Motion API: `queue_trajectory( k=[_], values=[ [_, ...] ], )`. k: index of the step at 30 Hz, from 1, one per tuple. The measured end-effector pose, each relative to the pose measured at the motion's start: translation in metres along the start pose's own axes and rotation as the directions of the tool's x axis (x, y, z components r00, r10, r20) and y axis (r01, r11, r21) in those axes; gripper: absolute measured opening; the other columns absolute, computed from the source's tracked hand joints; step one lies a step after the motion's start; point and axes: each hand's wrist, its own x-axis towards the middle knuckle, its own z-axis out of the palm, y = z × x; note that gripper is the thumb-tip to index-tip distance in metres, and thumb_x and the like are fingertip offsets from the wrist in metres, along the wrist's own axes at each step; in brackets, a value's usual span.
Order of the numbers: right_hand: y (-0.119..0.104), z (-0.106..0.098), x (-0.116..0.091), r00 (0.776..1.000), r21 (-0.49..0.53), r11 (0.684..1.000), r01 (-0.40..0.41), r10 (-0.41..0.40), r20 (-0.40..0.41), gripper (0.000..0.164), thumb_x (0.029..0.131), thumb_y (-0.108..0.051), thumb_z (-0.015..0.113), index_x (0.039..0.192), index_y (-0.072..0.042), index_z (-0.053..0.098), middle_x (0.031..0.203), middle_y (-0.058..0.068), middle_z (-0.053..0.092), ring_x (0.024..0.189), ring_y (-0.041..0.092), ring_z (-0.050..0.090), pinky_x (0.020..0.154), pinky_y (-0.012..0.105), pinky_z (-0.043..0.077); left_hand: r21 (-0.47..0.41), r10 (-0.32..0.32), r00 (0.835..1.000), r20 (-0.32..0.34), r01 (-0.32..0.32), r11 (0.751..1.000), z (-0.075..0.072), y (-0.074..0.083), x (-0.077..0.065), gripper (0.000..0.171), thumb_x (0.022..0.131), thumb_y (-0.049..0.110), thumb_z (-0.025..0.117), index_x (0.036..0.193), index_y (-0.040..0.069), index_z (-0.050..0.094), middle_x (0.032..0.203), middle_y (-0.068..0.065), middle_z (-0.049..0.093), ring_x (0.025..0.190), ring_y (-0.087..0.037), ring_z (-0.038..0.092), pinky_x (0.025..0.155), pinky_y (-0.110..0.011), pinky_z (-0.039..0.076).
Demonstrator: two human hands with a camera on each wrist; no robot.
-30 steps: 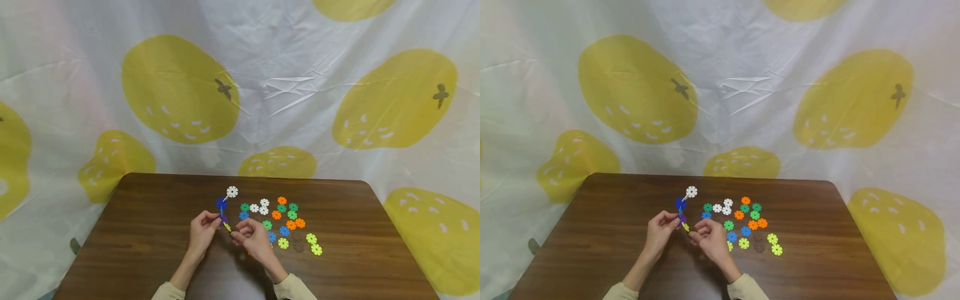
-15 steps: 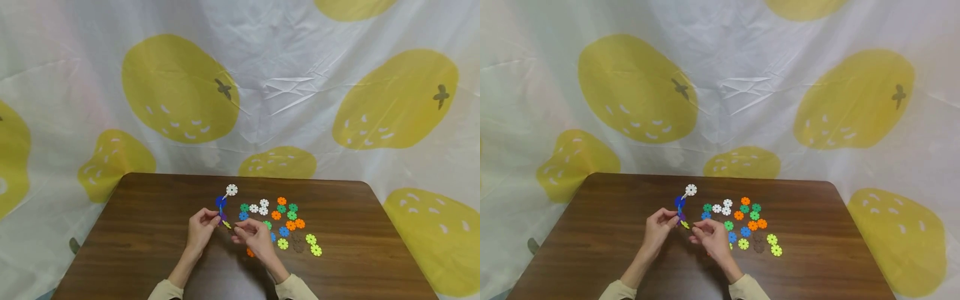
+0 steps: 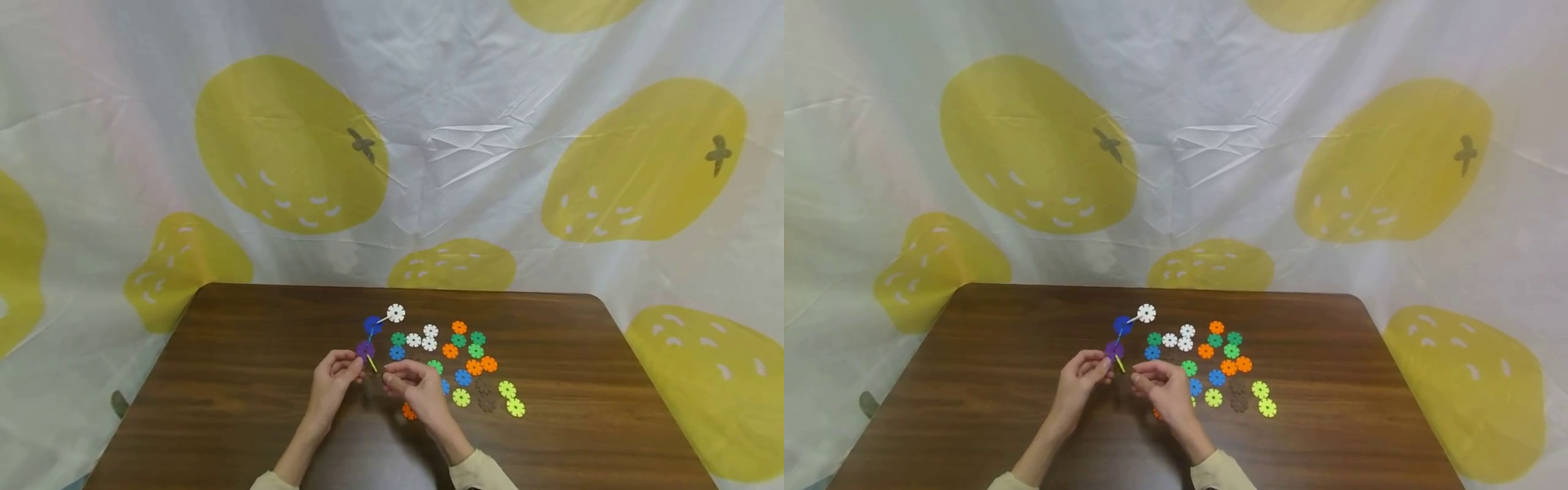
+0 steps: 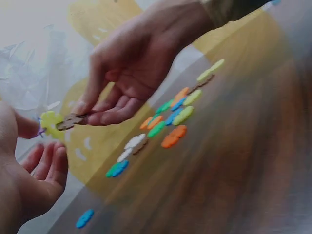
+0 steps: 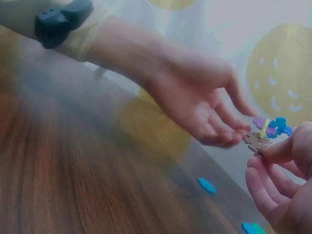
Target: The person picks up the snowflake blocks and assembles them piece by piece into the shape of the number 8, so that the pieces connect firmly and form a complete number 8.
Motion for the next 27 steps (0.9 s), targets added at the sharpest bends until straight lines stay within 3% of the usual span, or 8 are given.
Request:
queue_trajectory(
  k=[4,8,11,14,16,20,23,27],
  values=[
    [0.001,-0.001,0.001,1.000,-0.013,1.000,0.000,0.000,-0.029,0.019,0.089,0.003,0.072,0.107,0.011,0.071,0.095,0.029,0.073,0.075,0.020,0.074,0.072,0.031,0.063,0.067,0.007,0.998,0.059,-0.011,0.998,0.003,-0.007,-0.005,0.023,0.088,-0.004,0.072,0.106,-0.015,0.063,0.093,-0.015,0.071,0.076,-0.004,0.066,0.071,-0.018,0.056],
    [0.001,-0.002,0.002,0.999,-0.024,1.000,-0.013,0.012,-0.035,0.020,0.089,0.001,0.074,0.107,0.008,0.073,0.096,0.029,0.073,0.078,0.024,0.075,0.073,0.031,0.063,0.091,0.034,0.998,0.055,-0.039,0.995,0.006,-0.008,-0.005,0.020,0.086,-0.006,0.073,0.103,-0.014,0.066,0.093,-0.022,0.070,0.075,-0.004,0.065,0.069,-0.016,0.055],
    [0.000,-0.005,0.000,1.000,-0.088,0.996,0.004,-0.003,0.009,0.024,0.088,-0.002,0.075,0.111,0.006,0.074,0.100,0.027,0.074,0.084,0.025,0.075,0.077,0.028,0.061,0.091,0.036,0.999,0.036,-0.039,0.995,0.006,-0.008,-0.004,0.017,0.087,-0.008,0.072,0.102,-0.015,0.066,0.091,-0.022,0.070,0.073,-0.008,0.067,0.067,-0.019,0.057],
    [-0.003,-0.012,-0.004,0.995,-0.251,0.966,0.057,-0.034,0.094,0.028,0.087,-0.003,0.076,0.113,0.005,0.072,0.102,0.025,0.074,0.087,0.026,0.074,0.077,0.024,0.059,0.085,0.023,1.000,0.019,-0.024,0.996,0.005,-0.007,-0.004,0.015,0.087,-0.010,0.069,0.101,-0.016,0.065,0.088,-0.020,0.069,0.070,-0.011,0.068,0.067,-0.026,0.060],
    [-0.006,-0.018,-0.008,0.988,-0.388,0.917,0.097,-0.042,0.148,0.030,0.084,-0.001,0.078,0.113,0.004,0.071,0.102,0.023,0.074,0.085,0.027,0.072,0.074,0.023,0.058,0.082,0.015,1.000,0.013,-0.016,0.996,0.004,-0.006,-0.004,0.015,0.088,-0.011,0.069,0.101,-0.016,0.065,0.088,-0.020,0.069,0.069,-0.010,0.067,0.068,-0.028,0.061],
    [-0.007,-0.029,-0.016,0.979,-0.647,0.747,0.154,-0.028,0.200,0.036,0.076,0.004,0.080,0.110,0.001,0.071,0.099,0.015,0.074,0.082,0.023,0.068,0.069,0.026,0.057,0.088,0.011,1.000,0.012,-0.012,0.996,0.002,-0.004,-0.003,0.017,0.089,-0.010,0.067,0.103,-0.017,0.063,0.090,-0.019,0.069,0.069,-0.008,0.067,0.069,-0.027,0.061],
    [-0.003,-0.033,-0.019,0.979,-0.745,0.647,0.165,-0.018,0.202,0.040,0.071,0.006,0.081,0.109,-0.001,0.071,0.101,0.013,0.073,0.087,0.025,0.066,0.074,0.034,0.058,0.092,0.009,1.000,0.009,-0.010,0.996,0.000,-0.003,-0.003,0.017,0.089,-0.010,0.066,0.104,-0.017,0.063,0.092,-0.020,0.069,0.071,-0.008,0.067,0.070,-0.026,0.061],
    [0.006,-0.033,-0.020,0.986,-0.814,0.560,0.154,-0.030,0.165,0.036,0.066,0.006,0.082,0.098,-0.005,0.069,0.094,0.007,0.070,0.093,0.026,0.060,0.077,0.042,0.055,0.100,0.007,1.000,0.009,-0.008,0.995,-0.002,-0.002,-0.001,0.018,0.090,-0.009,0.066,0.105,-0.017,0.062,0.093,-0.020,0.069,0.071,-0.007,0.067,0.071,-0.028,0.061]
  ],
)
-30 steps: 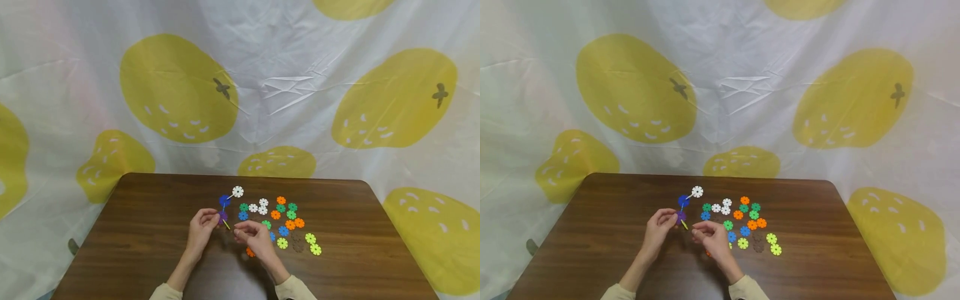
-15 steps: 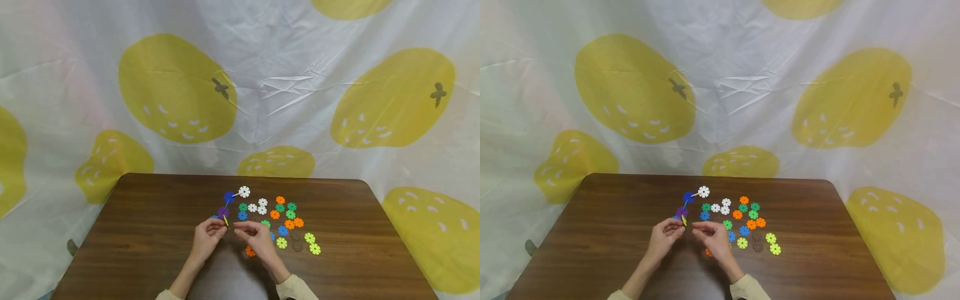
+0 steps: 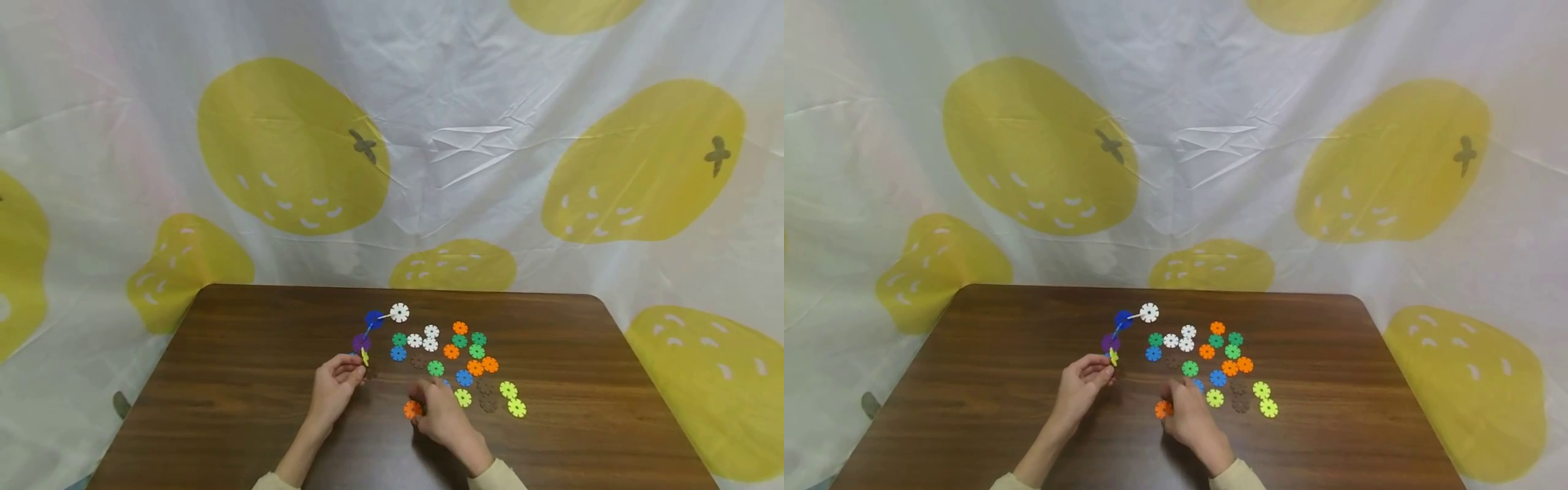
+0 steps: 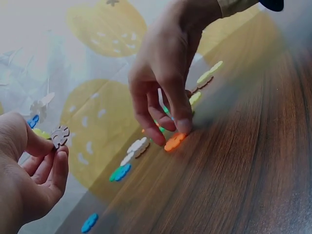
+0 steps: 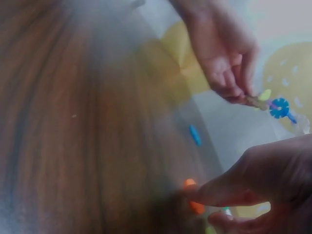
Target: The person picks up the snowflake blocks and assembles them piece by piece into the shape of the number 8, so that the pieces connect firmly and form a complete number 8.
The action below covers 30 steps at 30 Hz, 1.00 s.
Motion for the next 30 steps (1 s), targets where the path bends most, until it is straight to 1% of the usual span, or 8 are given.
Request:
queue_trajectory(
  k=[3,9,13,17,21,24,27,30],
  values=[
    [0.003,0.004,0.000,1.000,-0.038,0.999,-0.012,0.011,-0.024,0.034,0.064,0.006,0.080,0.091,-0.008,0.065,0.086,0.004,0.063,0.090,0.024,0.055,0.073,0.038,0.049,0.004,0.003,1.000,0.001,-0.003,1.000,0.001,0.001,0.000,0.017,0.091,-0.008,0.066,0.106,-0.016,0.062,0.094,-0.020,0.070,0.073,-0.009,0.067,0.071,-0.028,0.061],
    [0.004,0.004,0.003,0.999,-0.010,0.999,-0.051,0.051,0.001,0.040,0.061,0.007,0.079,0.091,-0.009,0.058,0.090,0.007,0.055,0.082,0.022,0.051,0.066,0.033,0.048,-0.014,0.016,1.000,-0.010,-0.017,1.000,0.002,0.002,-0.001,0.019,0.091,-0.006,0.068,0.107,-0.016,0.064,0.096,-0.025,0.071,0.073,-0.010,0.068,0.071,-0.027,0.061],
    [0.007,0.005,0.005,0.999,0.048,0.999,0.011,-0.010,-0.034,0.040,0.063,0.013,0.072,0.091,-0.008,0.055,0.077,0.003,0.056,0.066,0.015,0.049,0.055,0.024,0.043,-0.037,0.028,0.999,-0.022,-0.029,0.999,0.003,0.002,-0.001,0.021,0.089,-0.007,0.070,0.107,-0.017,0.065,0.098,-0.029,0.071,0.074,-0.011,0.070,0.071,-0.027,0.061],
    [0.007,0.008,0.006,0.988,0.121,0.988,0.093,-0.077,-0.136,0.031,0.073,0.013,0.071,0.089,-0.010,0.057,0.073,0.000,0.062,0.061,0.006,0.052,0.054,0.019,0.046,-0.056,0.035,0.999,-0.029,-0.037,0.998,0.003,0.002,-0.001,0.024,0.087,-0.008,0.072,0.107,-0.018,0.065,0.098,-0.030,0.071,0.072,-0.008,0.070,0.071,-0.026,0.061],
    [-0.002,0.009,0.009,0.957,0.225,0.962,0.155,-0.089,-0.277,0.026,0.076,0.010,0.076,0.091,-0.008,0.064,0.078,0.003,0.071,0.066,0.008,0.063,0.062,0.019,0.056,-0.059,0.053,0.998,-0.036,-0.055,0.997,0.003,0.003,-0.002,0.025,0.085,-0.010,0.072,0.106,-0.019,0.064,0.097,-0.030,0.071,0.072,-0.005,0.068,0.068,-0.020,0.059],
    [-0.010,0.010,0.011,0.926,0.281,0.940,0.195,-0.082,-0.368,0.024,0.076,0.009,0.080,0.090,-0.006,0.067,0.077,0.007,0.073,0.066,0.011,0.068,0.064,0.019,0.058,-0.044,0.068,0.997,-0.040,-0.069,0.997,0.004,0.003,-0.002,0.025,0.084,-0.011,0.072,0.106,-0.020,0.064,0.098,-0.030,0.071,0.073,-0.002,0.067,0.068,-0.015,0.057],
    [-0.017,0.010,0.013,0.896,0.294,0.927,0.232,-0.086,-0.436,0.022,0.076,0.008,0.081,0.087,-0.007,0.069,0.075,0.007,0.074,0.065,0.012,0.070,0.063,0.018,0.058,-0.025,0.075,0.997,-0.037,-0.075,0.997,0.005,0.004,-0.003,0.024,0.084,-0.011,0.073,0.105,-0.019,0.065,0.097,-0.030,0.070,0.075,-0.002,0.067,0.069,-0.014,0.056],
    [-0.022,0.012,0.014,0.859,0.256,0.921,0.293,-0.136,-0.493,0.022,0.075,0.009,0.081,0.086,-0.006,0.070,0.075,0.006,0.074,0.064,0.012,0.070,0.063,0.018,0.058,-0.012,0.074,0.997,-0.032,-0.075,0.997,0.006,0.005,-0.003,0.024,0.083,-0.010,0.074,0.104,-0.017,0.067,0.096,-0.029,0.071,0.075,-0.002,0.067,0.069,-0.014,0.055]
  ],
)
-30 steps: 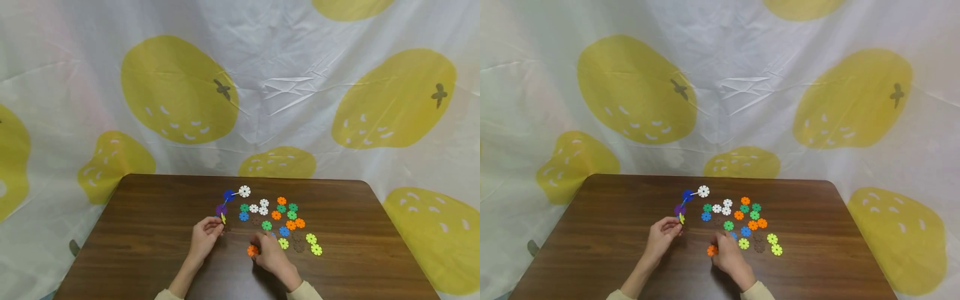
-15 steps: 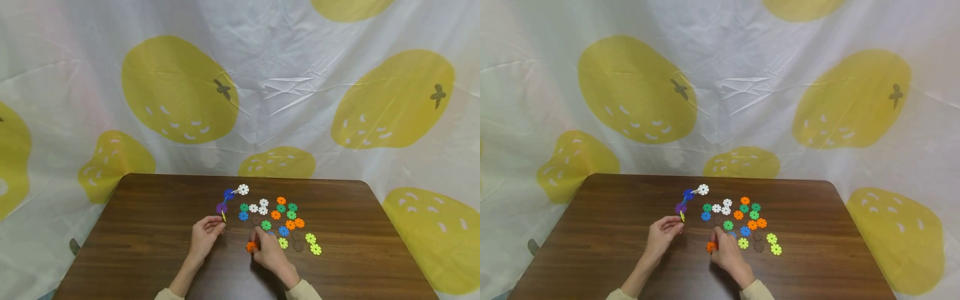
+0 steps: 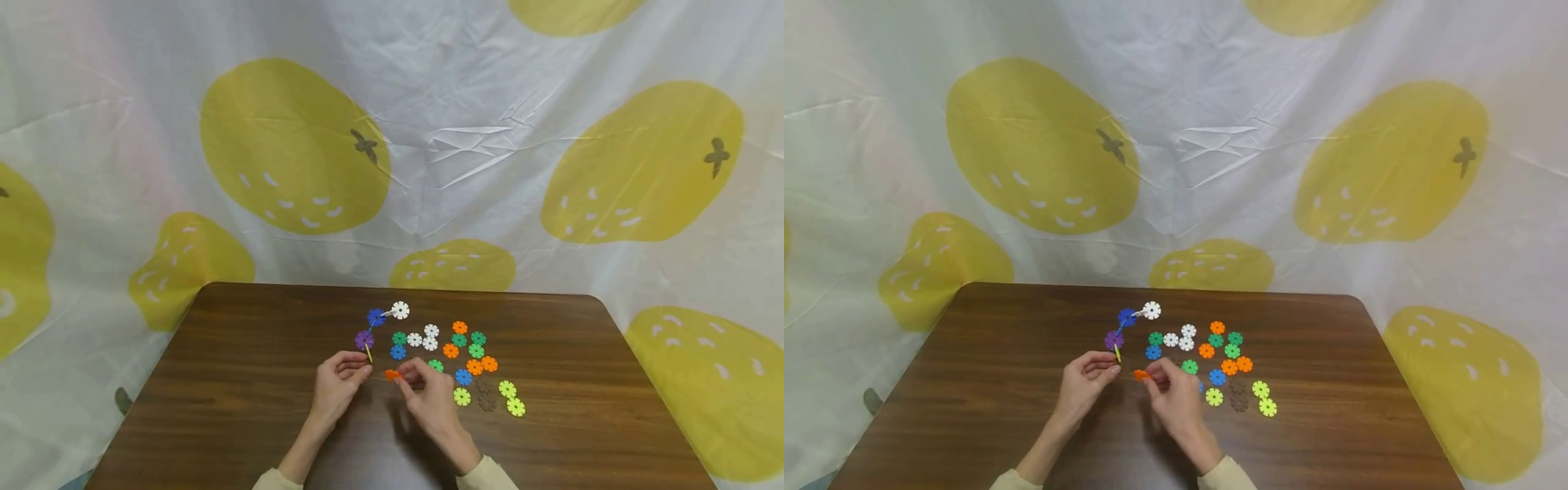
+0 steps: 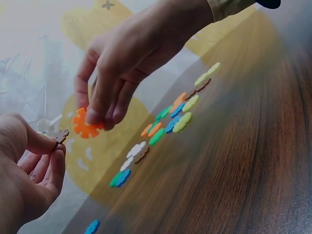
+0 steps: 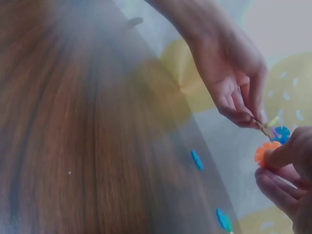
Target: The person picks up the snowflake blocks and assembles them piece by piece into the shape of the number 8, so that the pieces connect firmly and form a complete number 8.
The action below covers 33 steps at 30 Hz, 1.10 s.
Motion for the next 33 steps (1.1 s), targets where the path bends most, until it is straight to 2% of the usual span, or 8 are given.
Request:
queue_trajectory(
  k=[7,12,15,20,26,30,33],
  values=[
    [-0.001,0.006,0.001,0.987,-0.098,0.983,0.154,-0.158,-0.037,0.024,0.072,0.011,0.081,0.085,-0.005,0.069,0.078,0.007,0.075,0.065,0.013,0.070,0.062,0.017,0.057,-0.002,0.006,1.000,0.008,-0.006,1.000,0.000,0.002,-0.001,0.021,0.083,-0.009,0.075,0.102,-0.016,0.067,0.095,-0.029,0.071,0.074,-0.004,0.067,0.068,-0.015,0.055],
    [-0.001,0.010,0.000,0.956,-0.189,0.943,0.272,-0.288,-0.057,0.022,0.072,0.009,0.082,0.083,-0.006,0.070,0.078,0.006,0.073,0.065,0.013,0.069,0.063,0.016,0.056,0.001,0.011,1.000,0.017,-0.011,1.000,0.000,0.002,-0.002,0.019,0.083,-0.011,0.075,0.100,-0.015,0.068,0.094,-0.029,0.071,0.073,-0.005,0.067,0.068,-0.015,0.056],
    [-0.001,0.011,-0.001,0.940,-0.211,0.927,0.312,-0.333,-0.075,0.021,0.073,0.009,0.082,0.082,-0.006,0.072,0.078,0.006,0.073,0.066,0.013,0.070,0.064,0.015,0.056,0.014,0.014,1.000,0.013,-0.014,1.000,0.002,0.003,-0.002,0.017,0.082,-0.010,0.075,0.097,-0.014,0.069,0.092,-0.028,0.071,0.071,-0.005,0.067,0.067,-0.015,0.056],
    [0.001,0.014,-0.002,0.927,-0.215,0.922,0.323,-0.354,-0.123,0.021,0.071,0.011,0.081,0.080,-0.005,0.073,0.077,0.007,0.074,0.065,0.014,0.070,0.065,0.016,0.056,0.027,0.025,0.999,-0.022,-0.025,0.999,0.007,0.004,-0.004,0.014,0.080,-0.011,0.076,0.092,-0.015,0.070,0.089,-0.028,0.072,0.067,-0.005,0.065,0.061,-0.015,0.054],
    [0.005,0.017,-0.005,0.914,-0.199,0.917,0.344,-0.376,-0.153,0.020,0.071,0.010,0.082,0.082,-0.003,0.072,0.077,0.008,0.073,0.066,0.017,0.069,0.066,0.018,0.057,0.098,0.041,0.998,-0.050,-0.036,0.995,0.011,0.001,-0.005,0.011,0.077,-0.009,0.079,0.087,-0.010,0.074,0.086,-0.023,0.074,0.064,-0.006,0.066,0.058,-0.016,0.052],
    [0.007,0.018,-0.005,0.914,-0.168,0.922,0.348,-0.374,-0.156,0.022,0.070,0.011,0.084,0.084,-0.004,0.073,0.079,0.007,0.074,0.067,0.016,0.070,0.066,0.017,0.057,0.101,0.058,0.997,-0.048,-0.053,0.993,0.009,0.001,-0.003,0.011,0.077,-0.010,0.079,0.087,-0.009,0.075,0.086,-0.024,0.074,0.065,-0.006,0.066,0.060,-0.016,0.054],
    [0.008,0.012,-0.005,0.921,-0.168,0.925,0.342,-0.365,-0.134,0.028,0.069,0.009,0.086,0.091,-0.002,0.073,0.085,0.008,0.075,0.070,0.017,0.070,0.067,0.020,0.058,0.097,0.084,0.996,-0.036,-0.081,0.992,0.011,0.002,0.001,0.011,0.077,-0.011,0.079,0.086,-0.009,0.074,0.087,-0.026,0.073,0.067,-0.005,0.067,0.060,-0.016,0.055]
  ],
)
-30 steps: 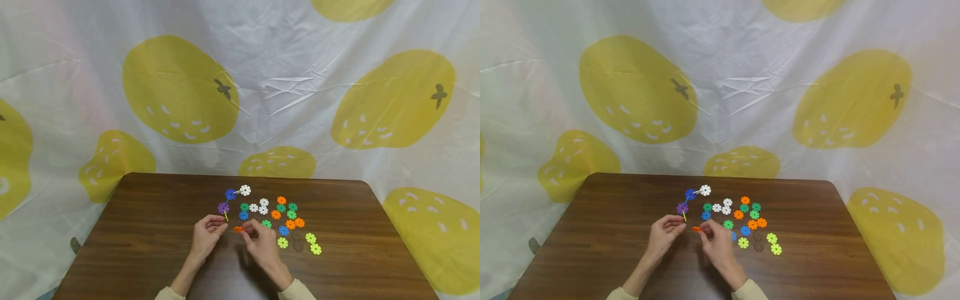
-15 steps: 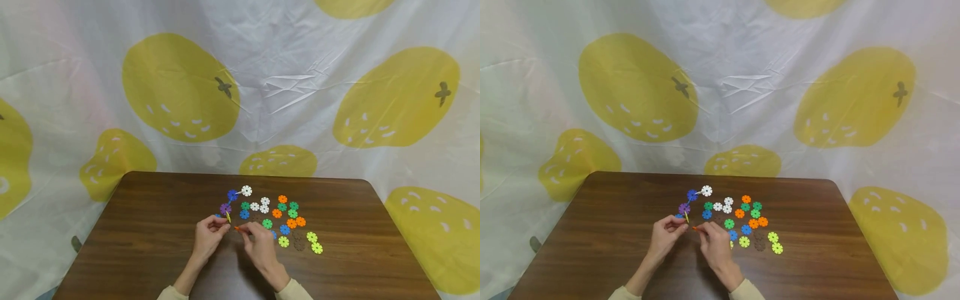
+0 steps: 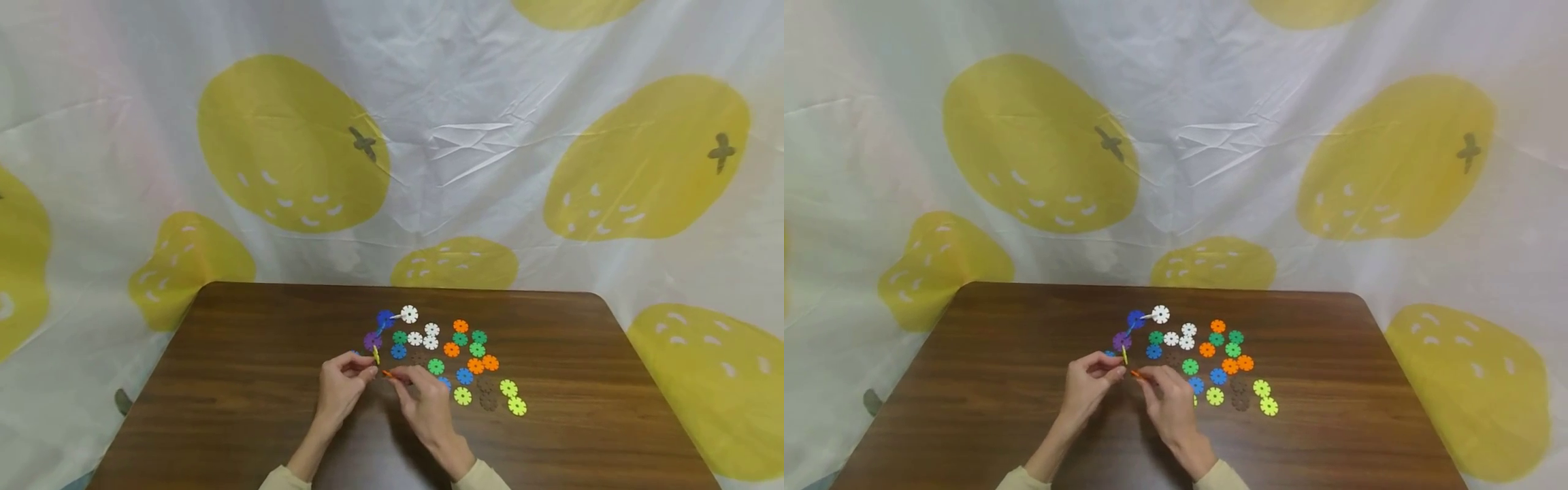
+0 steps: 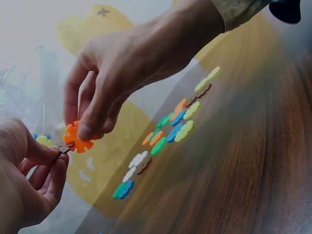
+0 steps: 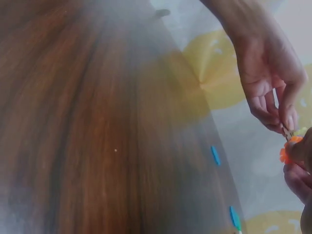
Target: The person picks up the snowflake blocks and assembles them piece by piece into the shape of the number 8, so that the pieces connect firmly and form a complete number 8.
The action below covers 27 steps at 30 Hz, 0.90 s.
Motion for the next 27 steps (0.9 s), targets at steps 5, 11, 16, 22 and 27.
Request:
queue_trajectory(
  k=[5,11,16,22,27],
  values=[
    [0.003,-0.013,-0.005,0.987,-0.067,0.989,-0.134,0.139,0.084,0.041,0.065,0.012,0.087,0.101,-0.001,0.070,0.090,0.010,0.071,0.076,0.022,0.069,0.068,0.029,0.060,-0.038,0.001,1.000,0.000,-0.001,0.999,-0.005,0.002,0.004,0.012,0.078,-0.013,0.077,0.089,-0.012,0.072,0.088,-0.029,0.072,0.068,-0.005,0.068,0.062,-0.016,0.056],
    [0.010,-0.039,-0.008,0.841,-0.290,0.875,-0.387,0.464,0.278,0.035,0.071,0.007,0.083,0.103,-0.003,0.071,0.095,0.011,0.062,0.081,0.022,0.060,0.067,0.032,0.052,-0.095,-0.069,0.997,-0.027,0.066,0.993,-0.011,0.004,0.006,0.016,0.081,-0.014,0.073,0.096,-0.014,0.069,0.094,-0.029,0.071,0.071,-0.005,0.068,0.066,-0.016,0.056],
    [0.017,-0.048,-0.011,0.740,-0.384,0.828,-0.408,0.546,0.392,0.032,0.073,-0.002,0.085,0.101,-0.005,0.070,0.096,0.014,0.058,0.081,0.024,0.057,0.067,0.039,0.050,-0.097,-0.091,0.995,-0.030,0.087,0.991,-0.013,0.004,0.005,0.018,0.082,-0.013,0.072,0.100,-0.015,0.068,0.095,-0.027,0.071,0.072,-0.005,0.068,0.066,-0.015,0.056],
    [0.022,-0.047,-0.015,0.683,-0.399,0.797,-0.454,0.599,0.418,0.031,0.076,-0.001,0.083,0.101,-0.003,0.065,0.096,0.016,0.053,0.073,0.023,0.053,0.060,0.034,0.047,-0.096,-0.095,0.995,-0.033,0.091,0.991,-0.014,0.005,0.005,0.021,0.084,-0.011,0.071,0.104,-0.015,0.067,0.096,-0.026,0.071,0.075,-0.008,0.069,0.068,-0.015,0.055],
    [0.023,-0.047,-0.015,0.674,-0.386,0.798,-0.462,0.599,0.431,0.028,0.074,-0.002,0.085,0.093,-0.005,0.064,0.092,0.013,0.052,0.073,0.021,0.052,0.061,0.033,0.047,-0.102,-0.096,0.995,-0.028,0.093,0.990,-0.016,0.005,0.005,0.021,0.085,-0.012,0.070,0.105,-0.015,0.066,0.096,-0.026,0.070,0.076,-0.010,0.070,0.069,-0.015,0.056]
  ],
)
